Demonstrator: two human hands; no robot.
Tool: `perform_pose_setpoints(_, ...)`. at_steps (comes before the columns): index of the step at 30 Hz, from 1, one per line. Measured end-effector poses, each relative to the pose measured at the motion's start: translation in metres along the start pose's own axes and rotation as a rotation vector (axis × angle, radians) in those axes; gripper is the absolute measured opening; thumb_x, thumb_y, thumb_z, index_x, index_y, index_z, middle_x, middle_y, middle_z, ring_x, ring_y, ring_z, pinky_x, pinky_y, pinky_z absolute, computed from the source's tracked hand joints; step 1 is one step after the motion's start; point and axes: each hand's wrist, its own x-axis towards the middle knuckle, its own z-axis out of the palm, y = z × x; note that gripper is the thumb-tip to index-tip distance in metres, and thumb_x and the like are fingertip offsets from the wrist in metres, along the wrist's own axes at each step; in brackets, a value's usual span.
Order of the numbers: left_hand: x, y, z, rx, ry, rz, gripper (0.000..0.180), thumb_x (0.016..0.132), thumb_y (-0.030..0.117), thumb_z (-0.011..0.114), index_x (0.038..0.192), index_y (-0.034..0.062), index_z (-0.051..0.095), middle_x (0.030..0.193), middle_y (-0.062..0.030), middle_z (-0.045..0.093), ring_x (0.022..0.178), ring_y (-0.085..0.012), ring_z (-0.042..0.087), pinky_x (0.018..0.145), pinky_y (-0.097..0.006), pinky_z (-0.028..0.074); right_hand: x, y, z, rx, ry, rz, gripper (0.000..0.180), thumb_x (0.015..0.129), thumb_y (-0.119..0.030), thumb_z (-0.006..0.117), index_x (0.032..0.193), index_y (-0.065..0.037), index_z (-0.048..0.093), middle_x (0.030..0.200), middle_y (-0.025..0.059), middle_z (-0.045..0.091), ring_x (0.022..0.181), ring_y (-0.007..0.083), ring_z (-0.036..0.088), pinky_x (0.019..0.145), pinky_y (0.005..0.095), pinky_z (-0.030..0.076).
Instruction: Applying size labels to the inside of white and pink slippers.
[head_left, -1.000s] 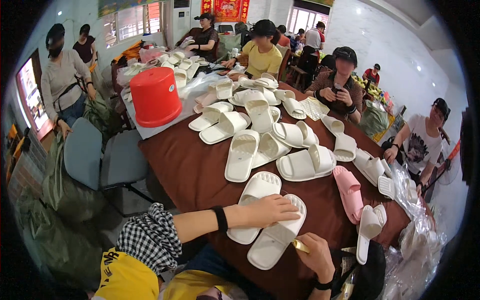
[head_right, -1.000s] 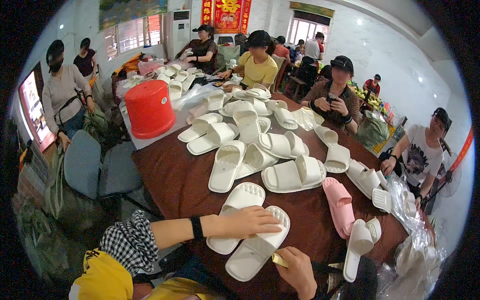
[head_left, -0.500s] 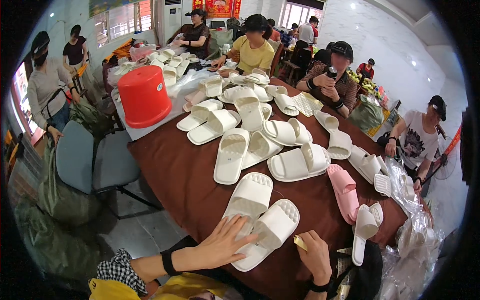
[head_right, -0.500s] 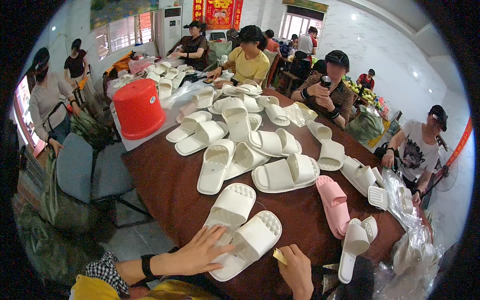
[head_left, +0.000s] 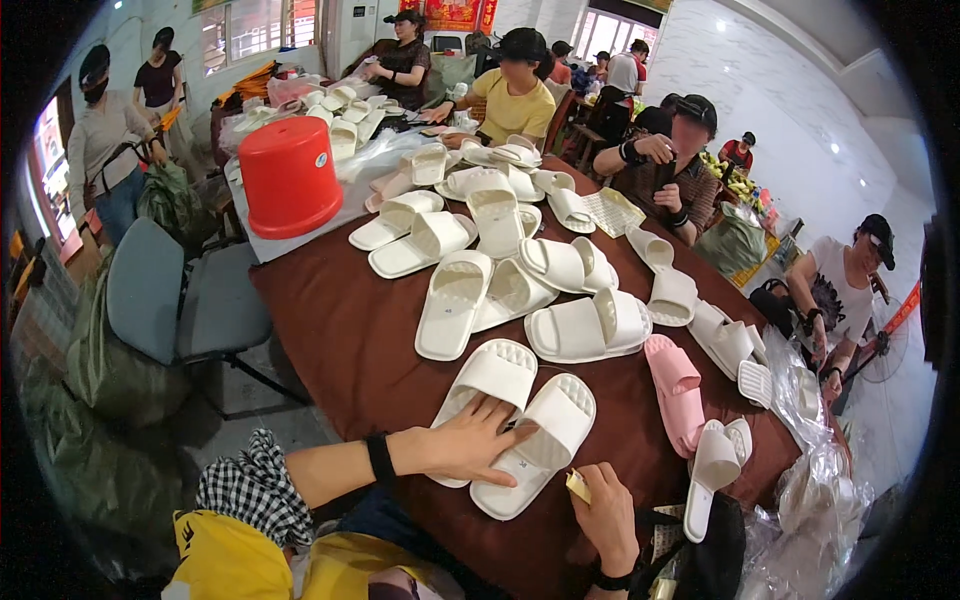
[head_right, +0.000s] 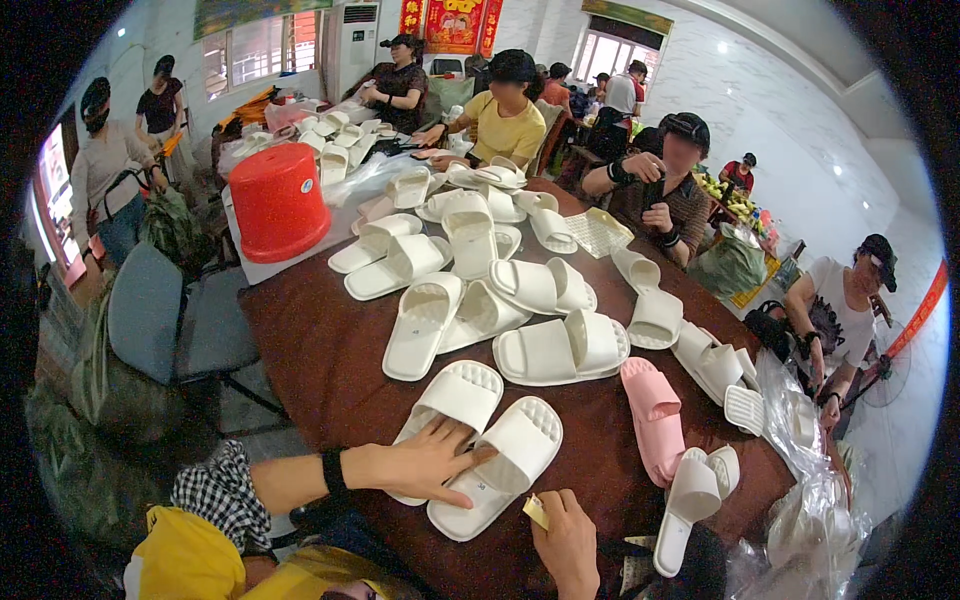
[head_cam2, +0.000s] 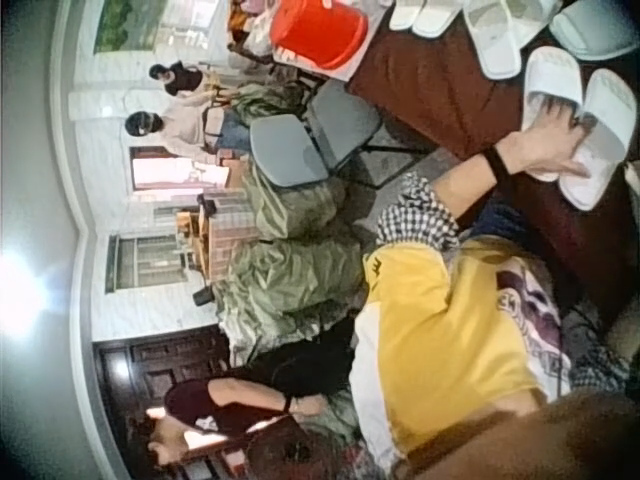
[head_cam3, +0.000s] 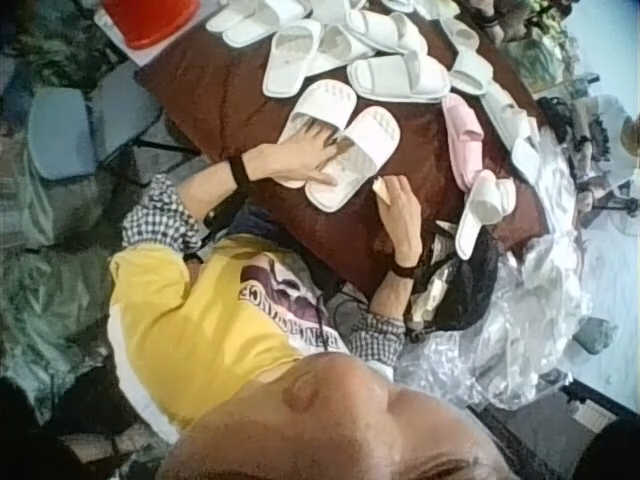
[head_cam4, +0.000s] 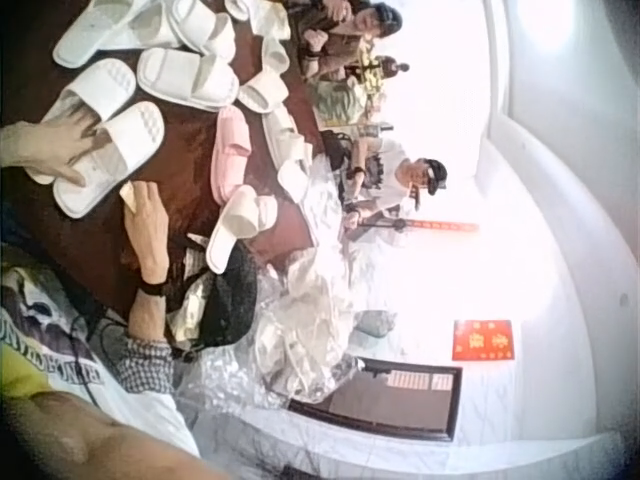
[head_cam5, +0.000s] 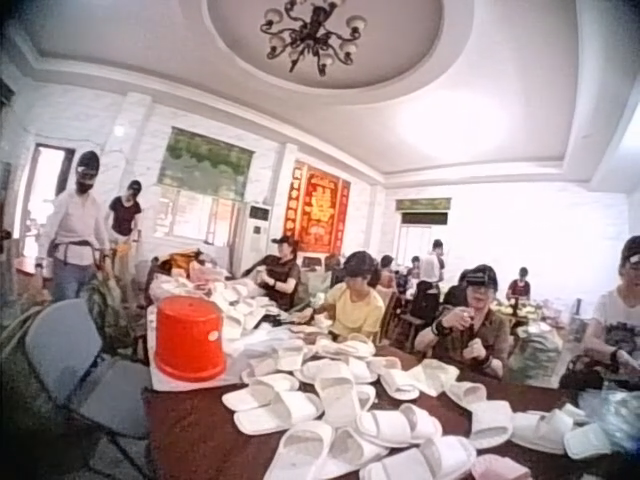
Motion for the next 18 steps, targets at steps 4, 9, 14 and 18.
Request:
perform_pose_setpoints(4, 0.002, 0.001, 0.006, 0.074, 0.148, 0.071, 0.095, 0.094, 0.064, 0.054, 0.155, -0.0045, 0.027, 0.145, -0.0409, 0.03, 0.14, -0.0557, 0.026, 0.117, -0.063, 0.02, 0.0, 0.001, -0.001, -0.033, -0.021, -0.01, 0.027, 0.082, -0.006, 0.073, 0.106, -0.007, 0.061, 0.098, 0.014, 0.061, 0.087, 0.0388, 0.065, 0.074, 0.0477, 0.054)
perform_pose_setpoints(9, -0.002, 0.006, -0.003, -0.003, 0.071, 0.194, 0.095, 0.092, 0.063, 0.057, 0.152, -0.0058, 0.03, 0.146, -0.0377, 0.033, 0.141, -0.0551, 0.026, 0.117, -0.062, 0.021, 0.0, 0.005, -0.006, -0.016, -0.028, -0.008, 0.027, 0.081, -0.008, 0.074, 0.106, -0.006, 0.064, 0.101, 0.013, 0.062, 0.089, 0.0376, 0.066, 0.076, 0.0464, 0.054)
perform_pose_setpoints(14, -0.029, 0.0, -0.03, -0.129, -0.171, 0.286, 0.084, 0.08, 0.038, 0.072, 0.145, -0.0053, 0.04, 0.143, -0.0298, 0.038, 0.143, -0.0474, 0.028, 0.12, -0.056, 0.02, -0.004, 0.012, -0.015, 0.019, -0.092, 0.017, 0.026, 0.082, -0.01, 0.074, 0.107, -0.006, 0.067, 0.103, 0.0125, 0.064, 0.091, 0.0368, 0.067, 0.077, 0.0457, 0.055)
perform_pose_setpoints(18, -0.057, 0.0, -0.033, -0.169, -0.224, 0.331, 0.068, 0.082, 0.032, 0.071, 0.134, -0.0042, 0.048, 0.128, -0.0236, 0.047, 0.129, -0.0415, 0.043, 0.116, -0.055, 0.027, -0.008, 0.013, -0.02, 0.022, -0.098, 0.014, 0.025, 0.083, -0.01, 0.072, 0.107, -0.007, 0.067, 0.103, 0.0135, 0.064, 0.092, 0.0378, 0.067, 0.078, 0.0464, 0.054)
